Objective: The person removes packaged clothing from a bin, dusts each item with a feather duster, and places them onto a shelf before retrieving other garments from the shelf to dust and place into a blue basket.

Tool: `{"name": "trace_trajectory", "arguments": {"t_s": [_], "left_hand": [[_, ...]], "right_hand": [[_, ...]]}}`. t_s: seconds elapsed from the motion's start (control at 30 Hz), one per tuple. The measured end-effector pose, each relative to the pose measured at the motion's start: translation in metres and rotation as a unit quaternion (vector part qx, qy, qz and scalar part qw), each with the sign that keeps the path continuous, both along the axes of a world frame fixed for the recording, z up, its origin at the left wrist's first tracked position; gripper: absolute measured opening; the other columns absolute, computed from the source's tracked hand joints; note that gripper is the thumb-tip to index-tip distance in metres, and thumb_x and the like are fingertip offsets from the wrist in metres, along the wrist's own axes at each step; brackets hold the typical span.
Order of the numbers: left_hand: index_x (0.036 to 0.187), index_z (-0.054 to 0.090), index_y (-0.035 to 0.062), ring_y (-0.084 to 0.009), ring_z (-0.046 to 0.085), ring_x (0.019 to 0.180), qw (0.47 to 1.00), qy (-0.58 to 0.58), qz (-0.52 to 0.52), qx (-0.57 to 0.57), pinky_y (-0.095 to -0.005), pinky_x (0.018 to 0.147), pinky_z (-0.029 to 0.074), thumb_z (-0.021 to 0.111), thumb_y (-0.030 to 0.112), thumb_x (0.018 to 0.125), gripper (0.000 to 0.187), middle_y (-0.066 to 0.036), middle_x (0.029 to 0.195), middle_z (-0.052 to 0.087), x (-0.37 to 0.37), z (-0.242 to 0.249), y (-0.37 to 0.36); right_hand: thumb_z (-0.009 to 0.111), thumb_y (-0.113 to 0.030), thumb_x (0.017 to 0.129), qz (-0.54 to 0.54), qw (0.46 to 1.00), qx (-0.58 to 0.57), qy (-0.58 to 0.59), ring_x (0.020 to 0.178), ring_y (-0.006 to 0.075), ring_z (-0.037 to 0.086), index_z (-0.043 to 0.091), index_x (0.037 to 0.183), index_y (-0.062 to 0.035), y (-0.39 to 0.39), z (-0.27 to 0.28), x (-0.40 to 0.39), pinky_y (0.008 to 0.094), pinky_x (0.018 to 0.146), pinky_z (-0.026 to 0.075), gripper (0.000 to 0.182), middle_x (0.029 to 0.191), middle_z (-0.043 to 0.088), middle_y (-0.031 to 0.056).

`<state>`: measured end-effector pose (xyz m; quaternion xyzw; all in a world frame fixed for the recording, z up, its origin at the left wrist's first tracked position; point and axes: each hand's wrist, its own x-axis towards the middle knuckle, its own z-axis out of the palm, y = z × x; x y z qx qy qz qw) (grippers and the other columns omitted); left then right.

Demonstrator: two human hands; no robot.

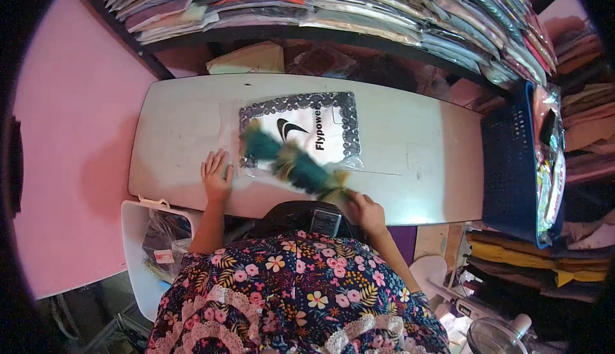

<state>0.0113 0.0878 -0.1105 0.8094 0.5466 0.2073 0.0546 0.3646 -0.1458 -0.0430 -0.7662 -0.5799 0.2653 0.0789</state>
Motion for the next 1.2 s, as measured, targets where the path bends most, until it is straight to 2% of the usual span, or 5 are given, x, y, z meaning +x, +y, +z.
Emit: {"name": "trace_trajectory", "arguments": {"t_s": [0.17, 0.37, 0.57, 0.73, 1.2], "left_hand": [[0.121, 0.058, 0.0133, -0.0248, 0.038, 0.129, 1.0, 0.001, 0.008, 0.021, -0.0468, 0.108, 0.022, 0.056, 0.028, 0.083, 0.041, -0.001, 0.133, 0.05, -0.003, -0.004, -0.003], [0.119, 0.06, 0.0122, -0.025, 0.041, 0.127, 0.999, 0.001, 0.023, 0.041, -0.047, 0.106, 0.025, 0.058, 0.027, 0.082, 0.04, -0.001, 0.132, 0.051, -0.005, -0.005, -0.007], [0.123, 0.055, 0.0099, -0.0281, 0.037, 0.129, 0.997, -0.048, 0.03, 0.059, -0.0482, 0.107, 0.024, 0.06, 0.027, 0.08, 0.047, -0.007, 0.136, 0.045, -0.008, 0.003, -0.005], [0.14, 0.037, 0.0161, -0.0412, 0.02, 0.135, 0.991, -0.077, 0.025, 0.107, -0.0553, 0.108, 0.015, 0.062, 0.033, 0.078, 0.069, -0.014, 0.15, 0.02, -0.008, 0.007, -0.019], [0.122, 0.057, 0.0216, -0.0264, 0.034, 0.131, 0.999, 0.013, 0.025, 0.022, -0.053, 0.108, 0.02, 0.059, 0.027, 0.08, 0.043, 0.001, 0.135, 0.048, -0.001, 0.009, -0.013]], "right_hand": [[0.052, -0.012, 0.089, -0.247, 0.938, 0.214, 0.113, 0.079, 0.0377, 0.065, 0.052, 0.117, -0.0065, 0.022, -0.038, 0.001, 0.0392, 0.066, 0.051, 0.028, 0.086, 0.064, 0.0225], [0.057, -0.018, 0.087, 0.127, 0.978, 0.133, 0.095, 0.085, 0.0382, 0.062, 0.051, 0.12, -0.012, 0.031, -0.026, -0.009, 0.0436, 0.07, 0.051, 0.034, 0.094, 0.063, 0.0213], [0.057, -0.017, 0.086, -0.07, 0.966, 0.217, 0.124, 0.083, 0.0386, 0.063, 0.052, 0.12, -0.0137, 0.068, -0.038, -0.019, 0.044, 0.069, 0.052, 0.034, 0.096, 0.063, 0.0209], [0.058, -0.021, 0.086, 0.214, 0.957, 0.139, 0.135, 0.083, 0.0381, 0.062, 0.052, 0.12, -0.0151, 0.069, -0.017, -0.018, 0.0438, 0.071, 0.051, 0.036, 0.101, 0.063, 0.0168], [0.055, -0.025, 0.087, 0.01, 0.988, 0.15, 0.044, 0.079, 0.0396, 0.061, 0.052, 0.117, -0.0138, 0.086, -0.009, -0.015, 0.0472, 0.068, 0.049, 0.032, 0.091, 0.064, 0.0187]]}}
